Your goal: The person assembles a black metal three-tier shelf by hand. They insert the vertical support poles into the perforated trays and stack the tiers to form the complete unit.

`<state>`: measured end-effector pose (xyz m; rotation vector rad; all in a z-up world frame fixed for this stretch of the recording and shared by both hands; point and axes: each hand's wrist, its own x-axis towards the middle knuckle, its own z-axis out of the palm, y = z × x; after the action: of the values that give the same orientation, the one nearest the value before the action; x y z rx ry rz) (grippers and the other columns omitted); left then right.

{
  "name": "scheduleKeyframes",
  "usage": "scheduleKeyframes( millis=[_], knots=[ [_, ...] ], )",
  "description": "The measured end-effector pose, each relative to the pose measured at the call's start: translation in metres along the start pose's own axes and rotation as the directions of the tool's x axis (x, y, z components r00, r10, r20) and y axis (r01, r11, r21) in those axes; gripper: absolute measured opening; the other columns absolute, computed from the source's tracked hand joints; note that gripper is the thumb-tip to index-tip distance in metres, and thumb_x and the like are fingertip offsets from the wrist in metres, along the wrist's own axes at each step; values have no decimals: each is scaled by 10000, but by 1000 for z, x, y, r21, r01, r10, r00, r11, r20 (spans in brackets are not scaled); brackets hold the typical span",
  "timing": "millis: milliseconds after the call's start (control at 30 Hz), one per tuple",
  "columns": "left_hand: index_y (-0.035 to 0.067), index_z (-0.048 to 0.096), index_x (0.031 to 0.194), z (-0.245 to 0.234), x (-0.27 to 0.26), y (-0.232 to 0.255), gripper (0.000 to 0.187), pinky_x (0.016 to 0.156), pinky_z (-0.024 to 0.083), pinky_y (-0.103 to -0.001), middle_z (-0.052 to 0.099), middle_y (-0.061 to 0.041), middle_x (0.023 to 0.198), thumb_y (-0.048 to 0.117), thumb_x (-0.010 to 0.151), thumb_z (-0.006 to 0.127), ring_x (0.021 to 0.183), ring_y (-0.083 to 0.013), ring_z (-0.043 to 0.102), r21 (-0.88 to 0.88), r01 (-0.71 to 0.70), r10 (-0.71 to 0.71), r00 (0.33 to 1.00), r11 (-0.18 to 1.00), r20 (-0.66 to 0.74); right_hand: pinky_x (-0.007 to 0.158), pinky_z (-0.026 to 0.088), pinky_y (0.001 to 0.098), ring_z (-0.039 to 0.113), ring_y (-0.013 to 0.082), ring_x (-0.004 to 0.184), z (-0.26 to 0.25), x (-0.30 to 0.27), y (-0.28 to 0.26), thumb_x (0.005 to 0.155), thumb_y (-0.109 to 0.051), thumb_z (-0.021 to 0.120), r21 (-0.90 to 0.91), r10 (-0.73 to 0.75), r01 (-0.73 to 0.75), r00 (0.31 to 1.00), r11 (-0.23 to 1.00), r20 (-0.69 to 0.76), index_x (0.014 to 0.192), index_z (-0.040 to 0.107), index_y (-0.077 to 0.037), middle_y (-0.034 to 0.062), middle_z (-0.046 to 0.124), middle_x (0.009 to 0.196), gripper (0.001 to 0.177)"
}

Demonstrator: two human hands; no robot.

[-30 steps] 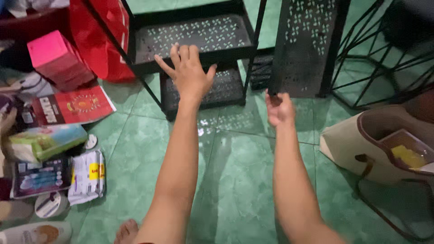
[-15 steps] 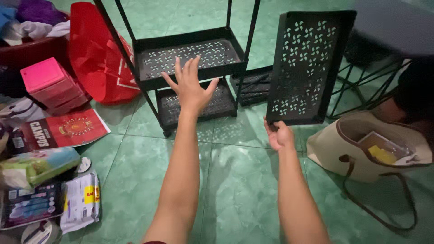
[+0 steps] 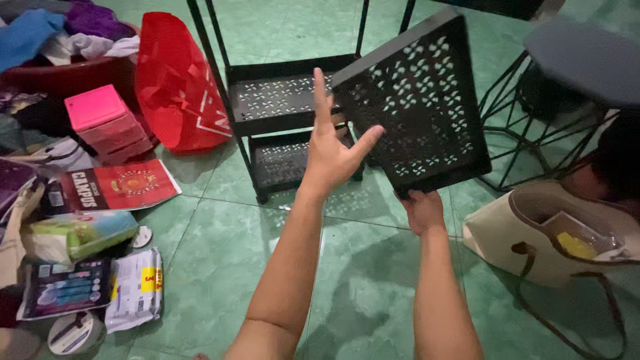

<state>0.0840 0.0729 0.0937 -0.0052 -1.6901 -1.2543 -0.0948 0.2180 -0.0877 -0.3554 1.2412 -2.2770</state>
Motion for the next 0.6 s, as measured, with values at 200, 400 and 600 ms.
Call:
scheduleKeyframes(
  millis=[200, 400, 600],
  knots=[
    [155, 192, 1406, -32, -9, 6, 848, 701, 554, -318, 484, -173, 1236, 221, 743, 716, 880, -210, 640, 160, 158, -113, 960, 974, -256, 840, 465, 352, 534, 227, 1029, 13, -12, -16, 753, 87, 391, -239, 38, -52, 997, 970, -61, 1267, 411, -70, 75, 486, 1234, 538],
    [87, 610, 1065, -81, -30, 13, 425, 646, 484, -294, 664, -116, 775, 289, 707, 719, 697, -184, 638, 426, 505, -360, 853, 750, -377, 842, 426, 295, 524, 187, 994, 36, -37, -47, 770, 108, 387, -552, -111, 118, 993, 826, 47, 1233, 450, -19, 87, 540, 1155, 484],
    [46, 531, 1107, -106, -48, 23, 516, 643, 494, -288, 665, -92, 853, 310, 689, 680, 675, -195, 660, 374, 605, -476, 791, 703, -385, 830, 414, 252, 527, 149, 966, 67, -50, -81, 875, 19, 396, -626, -152, 195, 981, 755, 123, 1244, 460, -24, 70, 560, 1113, 377]
  ],
)
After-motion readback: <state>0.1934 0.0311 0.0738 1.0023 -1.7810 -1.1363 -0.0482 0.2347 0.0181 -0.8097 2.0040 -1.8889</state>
